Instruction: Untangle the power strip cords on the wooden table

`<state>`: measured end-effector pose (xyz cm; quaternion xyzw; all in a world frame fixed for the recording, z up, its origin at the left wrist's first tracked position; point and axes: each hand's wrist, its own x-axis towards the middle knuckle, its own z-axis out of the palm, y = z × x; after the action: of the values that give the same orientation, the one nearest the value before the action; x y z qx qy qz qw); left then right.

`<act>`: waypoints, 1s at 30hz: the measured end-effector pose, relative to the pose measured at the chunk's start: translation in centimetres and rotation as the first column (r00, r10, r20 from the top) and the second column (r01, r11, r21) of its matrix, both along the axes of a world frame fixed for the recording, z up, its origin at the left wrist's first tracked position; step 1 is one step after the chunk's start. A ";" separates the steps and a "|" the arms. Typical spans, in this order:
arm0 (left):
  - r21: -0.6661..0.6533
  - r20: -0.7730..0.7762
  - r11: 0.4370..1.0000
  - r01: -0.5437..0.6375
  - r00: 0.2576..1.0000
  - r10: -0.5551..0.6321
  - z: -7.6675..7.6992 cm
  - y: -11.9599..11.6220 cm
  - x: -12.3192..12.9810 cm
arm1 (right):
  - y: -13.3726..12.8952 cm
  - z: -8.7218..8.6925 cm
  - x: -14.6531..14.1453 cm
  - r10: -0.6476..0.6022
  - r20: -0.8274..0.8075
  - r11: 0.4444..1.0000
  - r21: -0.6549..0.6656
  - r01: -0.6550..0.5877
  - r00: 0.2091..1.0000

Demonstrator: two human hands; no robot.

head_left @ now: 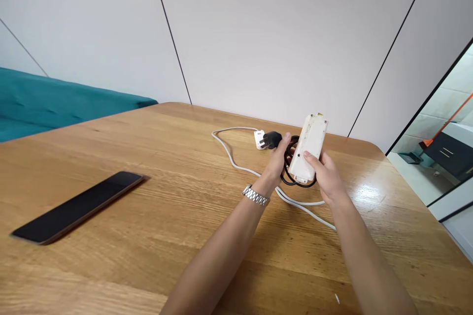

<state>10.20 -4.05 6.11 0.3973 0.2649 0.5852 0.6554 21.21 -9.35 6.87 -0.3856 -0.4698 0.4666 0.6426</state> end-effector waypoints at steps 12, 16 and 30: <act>-0.061 0.132 0.994 0.094 0.988 -0.085 1.7 -0.3 -1.5 | 0.7 0.8 1.6 -0.215 -0.361 0.975 -0.022 0.222 0.907; -0.075 0.070 0.994 0.085 0.994 -0.080 1.1 -0.2 -1.1 | 1.0 0.5 1.9 -0.190 -0.336 0.981 -0.105 0.164 0.923; -0.020 0.128 0.980 0.198 0.973 -0.194 0.7 -0.4 -0.5 | 0.1 -0.3 1.7 0.296 -0.132 0.910 -0.264 -0.321 0.946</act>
<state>9.67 -4.42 6.82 0.3730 0.1920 0.5371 0.7318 22.95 -9.25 6.59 -0.3729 -0.4246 0.6410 0.5194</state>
